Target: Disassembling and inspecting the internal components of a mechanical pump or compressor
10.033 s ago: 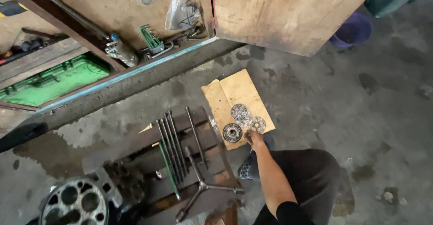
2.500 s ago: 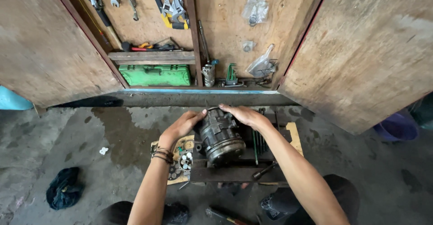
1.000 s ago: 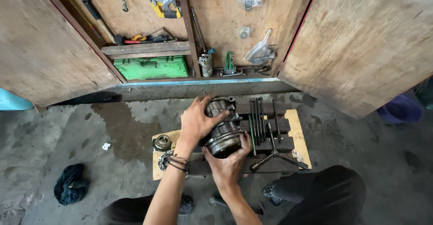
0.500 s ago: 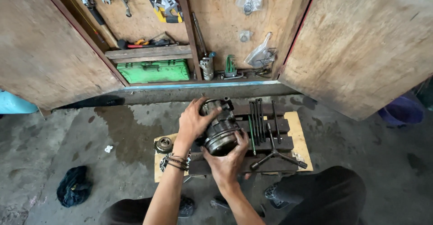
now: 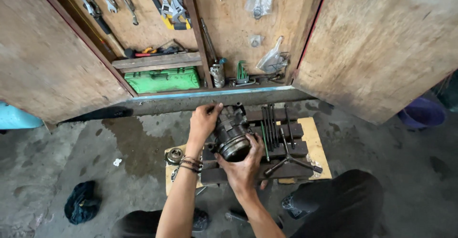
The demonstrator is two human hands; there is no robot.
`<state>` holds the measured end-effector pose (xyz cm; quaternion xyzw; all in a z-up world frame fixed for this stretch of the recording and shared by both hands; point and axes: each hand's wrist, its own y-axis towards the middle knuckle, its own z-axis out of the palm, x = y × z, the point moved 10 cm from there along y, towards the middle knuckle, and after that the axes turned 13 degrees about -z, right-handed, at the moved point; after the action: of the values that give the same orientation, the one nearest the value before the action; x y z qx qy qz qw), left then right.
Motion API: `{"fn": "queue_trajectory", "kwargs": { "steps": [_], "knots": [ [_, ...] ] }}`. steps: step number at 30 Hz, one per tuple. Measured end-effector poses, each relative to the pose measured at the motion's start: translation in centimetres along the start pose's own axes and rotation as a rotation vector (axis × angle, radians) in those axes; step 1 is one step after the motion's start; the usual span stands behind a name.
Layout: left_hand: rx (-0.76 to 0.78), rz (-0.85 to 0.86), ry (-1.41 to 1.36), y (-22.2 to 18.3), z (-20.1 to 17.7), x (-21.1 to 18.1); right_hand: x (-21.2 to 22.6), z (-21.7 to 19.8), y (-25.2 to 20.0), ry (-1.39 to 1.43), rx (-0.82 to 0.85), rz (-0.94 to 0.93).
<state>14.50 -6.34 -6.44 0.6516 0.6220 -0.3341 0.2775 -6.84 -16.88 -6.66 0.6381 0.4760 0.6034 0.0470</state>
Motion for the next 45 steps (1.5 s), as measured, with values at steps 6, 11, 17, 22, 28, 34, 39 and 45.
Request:
{"fn": "queue_trajectory", "kwargs": {
  "steps": [6,11,17,22,28,34,39,45],
  "knots": [
    [-0.010,0.019,-0.015,-0.9,-0.5,-0.9,1.0,-0.3,0.2,-0.002,-0.012,-0.050],
    [-0.034,-0.024,-0.043,-1.2,-0.6,-0.5,1.2,-0.6,0.2,-0.044,-0.035,-0.052],
    [-0.058,-0.031,-0.047,-2.1,-1.2,-1.1,0.8,0.0,0.1,-0.118,0.027,-0.058],
    [-0.069,-0.057,-0.064,-2.0,-1.1,-0.7,1.8,-0.5,0.5,-0.097,-0.008,-0.056],
    [-0.088,-0.027,-0.067,-1.8,-1.0,-0.3,1.4,-0.3,0.1,-0.063,-0.043,-0.030],
    [-0.089,-0.040,-0.083,-1.9,-1.2,0.0,1.9,-0.1,-0.2,-0.135,-0.012,-0.073],
    [-0.106,-0.012,-0.134,-1.6,-1.5,0.1,2.6,-0.1,0.3,-0.143,-0.009,-0.104],
    [-0.118,-0.049,-0.051,-1.9,-0.9,-0.6,0.9,-0.7,0.2,-0.032,-0.048,0.035]
  ]
}}
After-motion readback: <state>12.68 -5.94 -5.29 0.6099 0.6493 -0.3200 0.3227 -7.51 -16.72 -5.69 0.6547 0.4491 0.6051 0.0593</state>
